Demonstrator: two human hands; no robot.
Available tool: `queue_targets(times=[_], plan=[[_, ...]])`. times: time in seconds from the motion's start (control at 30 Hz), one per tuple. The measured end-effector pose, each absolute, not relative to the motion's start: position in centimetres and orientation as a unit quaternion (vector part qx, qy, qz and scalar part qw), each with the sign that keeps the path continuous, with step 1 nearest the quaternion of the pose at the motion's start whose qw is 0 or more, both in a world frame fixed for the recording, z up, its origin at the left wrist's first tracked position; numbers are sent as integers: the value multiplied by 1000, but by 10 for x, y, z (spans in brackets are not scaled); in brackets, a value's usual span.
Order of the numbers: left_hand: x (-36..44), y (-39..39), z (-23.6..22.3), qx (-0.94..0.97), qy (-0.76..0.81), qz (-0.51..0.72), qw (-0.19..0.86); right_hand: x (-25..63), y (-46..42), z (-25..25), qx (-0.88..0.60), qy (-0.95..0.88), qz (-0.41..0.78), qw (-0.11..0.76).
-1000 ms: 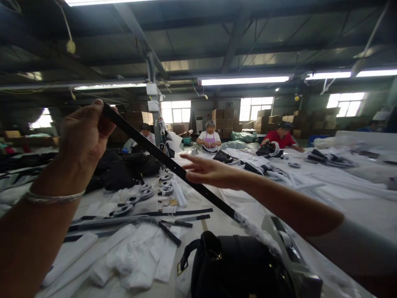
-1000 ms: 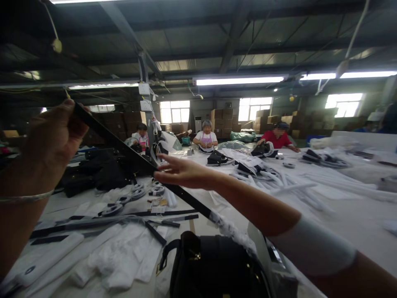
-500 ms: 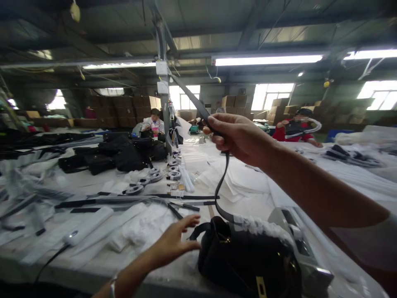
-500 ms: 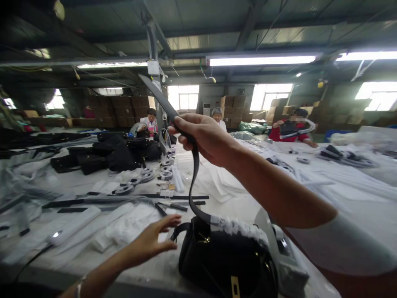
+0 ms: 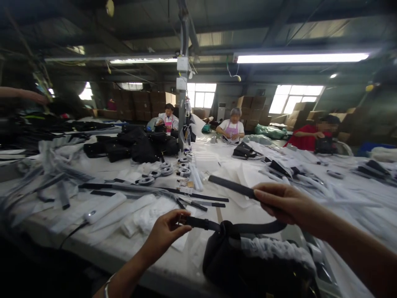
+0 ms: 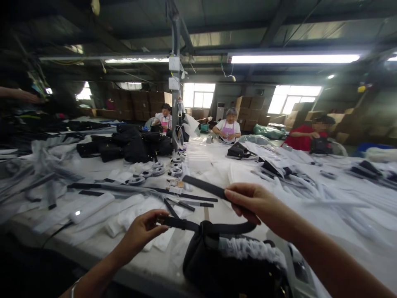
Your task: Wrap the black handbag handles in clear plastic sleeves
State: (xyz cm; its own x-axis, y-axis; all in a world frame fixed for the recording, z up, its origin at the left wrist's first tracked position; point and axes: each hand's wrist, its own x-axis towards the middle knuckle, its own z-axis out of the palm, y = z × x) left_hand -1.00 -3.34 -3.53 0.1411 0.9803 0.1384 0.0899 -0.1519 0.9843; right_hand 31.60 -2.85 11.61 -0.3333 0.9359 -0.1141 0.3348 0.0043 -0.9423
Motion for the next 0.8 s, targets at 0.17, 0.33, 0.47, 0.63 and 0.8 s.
queue_targets(times=[0.17,0.33,0.47,0.63,0.8], plan=[[12,-28,-15,553,405,529,500,314,-33,78,-484,-631,556,242],[35,-22,-1,526,378,552,525,313,-35,69,-488,-613,574,237],[47,-19,7,496,353,573,549,314,-37,65,-471,-614,586,242],[56,-20,12,509,315,576,556,315,-33,52,-462,-617,592,238],[65,-20,19,526,296,559,568,304,-24,42,-447,-645,575,231]])
